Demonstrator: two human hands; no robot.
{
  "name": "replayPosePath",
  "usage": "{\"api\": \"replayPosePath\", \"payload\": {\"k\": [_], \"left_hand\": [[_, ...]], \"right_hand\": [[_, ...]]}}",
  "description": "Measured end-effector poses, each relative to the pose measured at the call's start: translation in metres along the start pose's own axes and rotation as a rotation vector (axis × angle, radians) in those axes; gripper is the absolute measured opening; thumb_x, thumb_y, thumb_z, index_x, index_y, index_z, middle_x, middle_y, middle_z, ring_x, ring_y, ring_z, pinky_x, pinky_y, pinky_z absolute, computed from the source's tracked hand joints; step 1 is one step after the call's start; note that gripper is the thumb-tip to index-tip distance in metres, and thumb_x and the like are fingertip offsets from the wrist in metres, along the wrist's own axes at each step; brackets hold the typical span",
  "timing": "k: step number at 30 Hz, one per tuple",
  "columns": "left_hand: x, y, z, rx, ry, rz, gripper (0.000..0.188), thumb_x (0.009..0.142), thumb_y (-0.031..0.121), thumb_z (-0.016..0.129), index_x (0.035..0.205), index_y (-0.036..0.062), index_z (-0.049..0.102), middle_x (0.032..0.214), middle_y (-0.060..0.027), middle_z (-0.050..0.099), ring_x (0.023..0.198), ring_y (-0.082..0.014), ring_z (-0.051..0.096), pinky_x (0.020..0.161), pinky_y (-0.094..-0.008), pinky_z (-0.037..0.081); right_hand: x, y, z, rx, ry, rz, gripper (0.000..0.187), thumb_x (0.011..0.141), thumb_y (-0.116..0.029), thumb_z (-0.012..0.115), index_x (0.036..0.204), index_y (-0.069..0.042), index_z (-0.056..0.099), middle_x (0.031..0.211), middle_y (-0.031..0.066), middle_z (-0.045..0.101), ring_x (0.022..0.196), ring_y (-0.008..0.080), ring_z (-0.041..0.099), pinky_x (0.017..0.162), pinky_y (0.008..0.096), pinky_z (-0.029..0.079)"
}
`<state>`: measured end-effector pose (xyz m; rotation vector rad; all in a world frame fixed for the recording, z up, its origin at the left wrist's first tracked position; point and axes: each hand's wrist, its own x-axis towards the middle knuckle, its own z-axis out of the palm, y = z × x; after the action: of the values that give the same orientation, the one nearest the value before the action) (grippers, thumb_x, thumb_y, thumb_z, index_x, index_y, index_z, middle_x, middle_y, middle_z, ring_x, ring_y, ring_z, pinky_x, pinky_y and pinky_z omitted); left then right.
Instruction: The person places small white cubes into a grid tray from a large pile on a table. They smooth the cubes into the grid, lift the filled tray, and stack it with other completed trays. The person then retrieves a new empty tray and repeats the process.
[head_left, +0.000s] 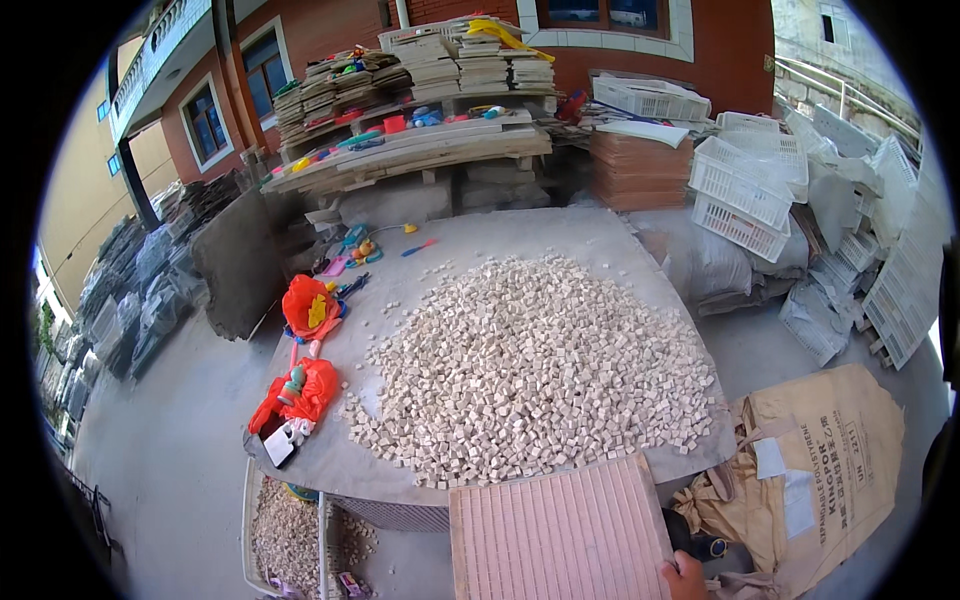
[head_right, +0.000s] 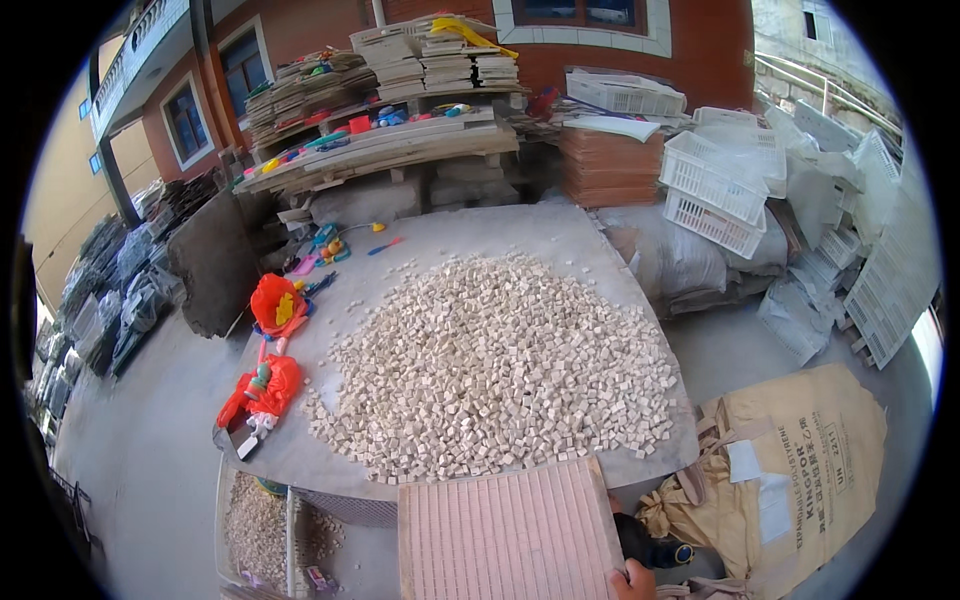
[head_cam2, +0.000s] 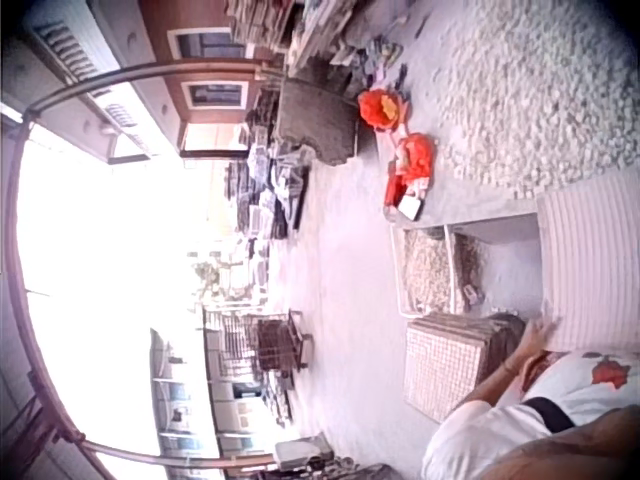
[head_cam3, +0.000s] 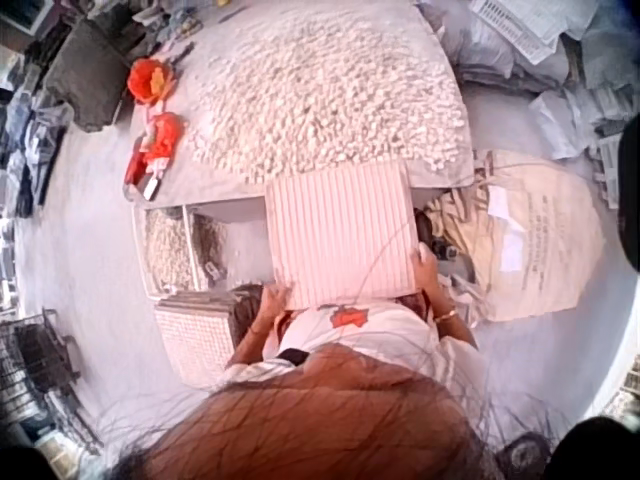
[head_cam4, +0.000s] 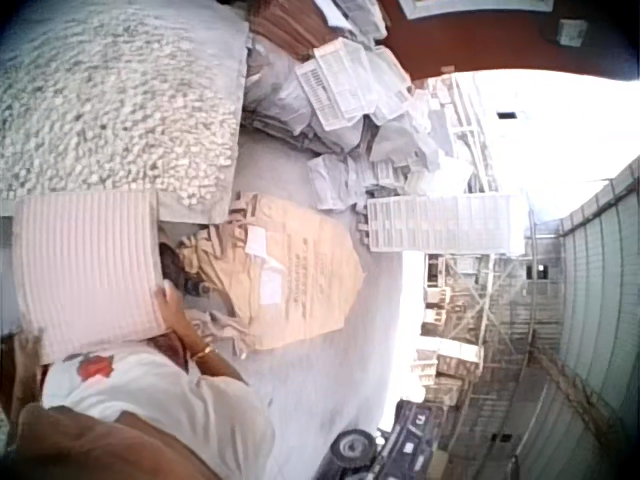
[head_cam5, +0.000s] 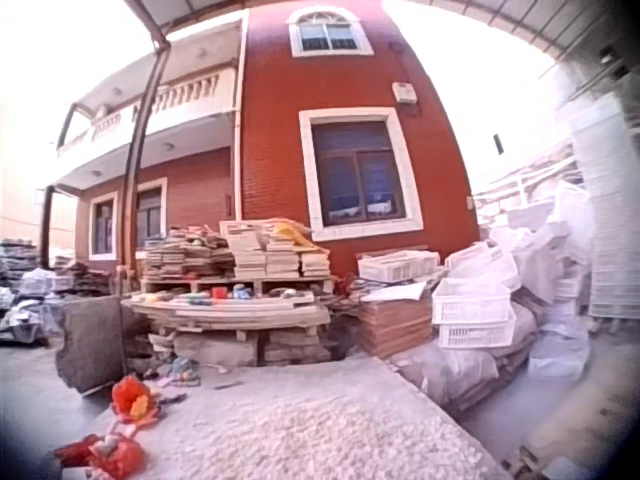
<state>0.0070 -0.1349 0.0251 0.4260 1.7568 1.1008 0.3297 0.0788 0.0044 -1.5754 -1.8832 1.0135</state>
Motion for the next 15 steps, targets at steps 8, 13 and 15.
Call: {"api": "replayPosePath", "payload": {"k": [8, 13, 15], "left_hand": [[0.028, -0.040, -0.016, 0.062, -0.091, 0.035, 0.023, 0.092, 0.015, 0.050, 0.106, 0.0051, 0.067, 0.076, -0.0128, 0.063, 0.059, -0.0266, 0.056, 0.052, -0.0388, 0.044], [0.074, -0.037, -0.068, 0.960, -0.112, 0.369, 0.024, 0.091, 0.024, 0.055, 0.103, 0.0059, 0.064, 0.083, -0.0195, 0.063, 0.067, -0.0386, 0.058, 0.059, -0.0460, 0.048], [0.087, 0.035, -0.066, 0.977, 0.112, 0.385, 0.028, 0.090, 0.029, 0.059, 0.103, 0.0046, 0.063, 0.088, -0.0202, 0.063, 0.071, -0.0410, 0.059, 0.062, -0.0477, 0.049]], "right_hand": [[0.039, 0.024, -0.016, -0.486, -0.573, 0.113, 0.032, 0.088, -0.032, 0.061, 0.082, -0.001, 0.060, 0.077, 0.0176, 0.064, 0.074, 0.0259, 0.063, 0.064, 0.0365, 0.047], [0.096, -0.048, -0.021, -0.624, -0.528, -0.128, 0.031, 0.085, -0.029, 0.066, 0.086, 0.001, 0.063, 0.078, 0.0198, 0.066, 0.077, 0.0241, 0.067, 0.067, 0.0351, 0.051], [0.122, -0.072, -0.011, -0.334, -0.273, -0.107, 0.025, 0.088, -0.023, 0.064, 0.089, 0.002, 0.063, 0.081, 0.0174, 0.067, 0.080, 0.0210, 0.067, 0.071, 0.0321, 0.051]]}}
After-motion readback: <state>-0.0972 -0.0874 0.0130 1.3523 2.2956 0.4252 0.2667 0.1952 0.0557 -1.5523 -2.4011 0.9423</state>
